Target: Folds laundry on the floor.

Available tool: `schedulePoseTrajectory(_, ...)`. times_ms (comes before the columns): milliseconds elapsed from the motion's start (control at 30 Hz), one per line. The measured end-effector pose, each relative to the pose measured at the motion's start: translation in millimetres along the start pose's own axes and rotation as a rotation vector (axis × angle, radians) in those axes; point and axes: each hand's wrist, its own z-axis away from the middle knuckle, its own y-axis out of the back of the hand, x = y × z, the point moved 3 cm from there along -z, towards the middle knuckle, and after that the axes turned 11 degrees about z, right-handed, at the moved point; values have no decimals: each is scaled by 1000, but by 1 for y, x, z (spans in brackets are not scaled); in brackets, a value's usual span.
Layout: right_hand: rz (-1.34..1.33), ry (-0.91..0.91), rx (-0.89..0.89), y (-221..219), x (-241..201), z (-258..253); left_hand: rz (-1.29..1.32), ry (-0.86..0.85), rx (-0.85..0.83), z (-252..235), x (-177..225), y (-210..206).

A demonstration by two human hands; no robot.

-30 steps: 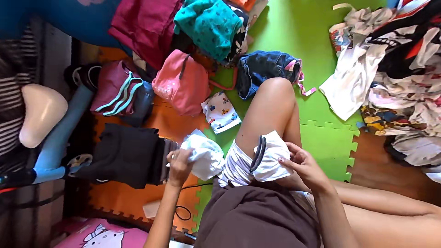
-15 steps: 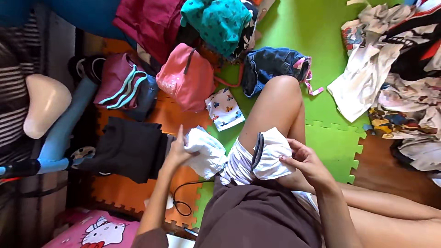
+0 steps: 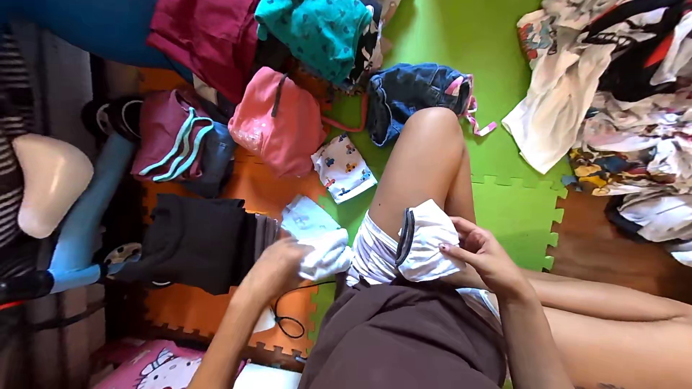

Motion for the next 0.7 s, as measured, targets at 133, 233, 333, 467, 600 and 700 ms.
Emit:
schedulePoseTrajectory(133,20,5,-31,0,-3,-7,-359,-174,235,40,67,-16)
schedulePoseTrajectory(233,57,17,-62,1,-8,-12,-474,-271,463,57,73,-27)
schedulePoseTrajectory(333,76,31,-67,3,-11,-11,-495,-347,598,60,66,-27)
schedulePoseTrajectory(467,57,44,-29,6,-14,-5,-339,-275,577,54,56,-9)
schedulePoseTrajectory(600,28,60,19,-4,-25,-9,283,45,355,57,30,42)
schedulePoseTrajectory(700,11,74,-20,-17,-30,-22,611,177,61,36,-5,62)
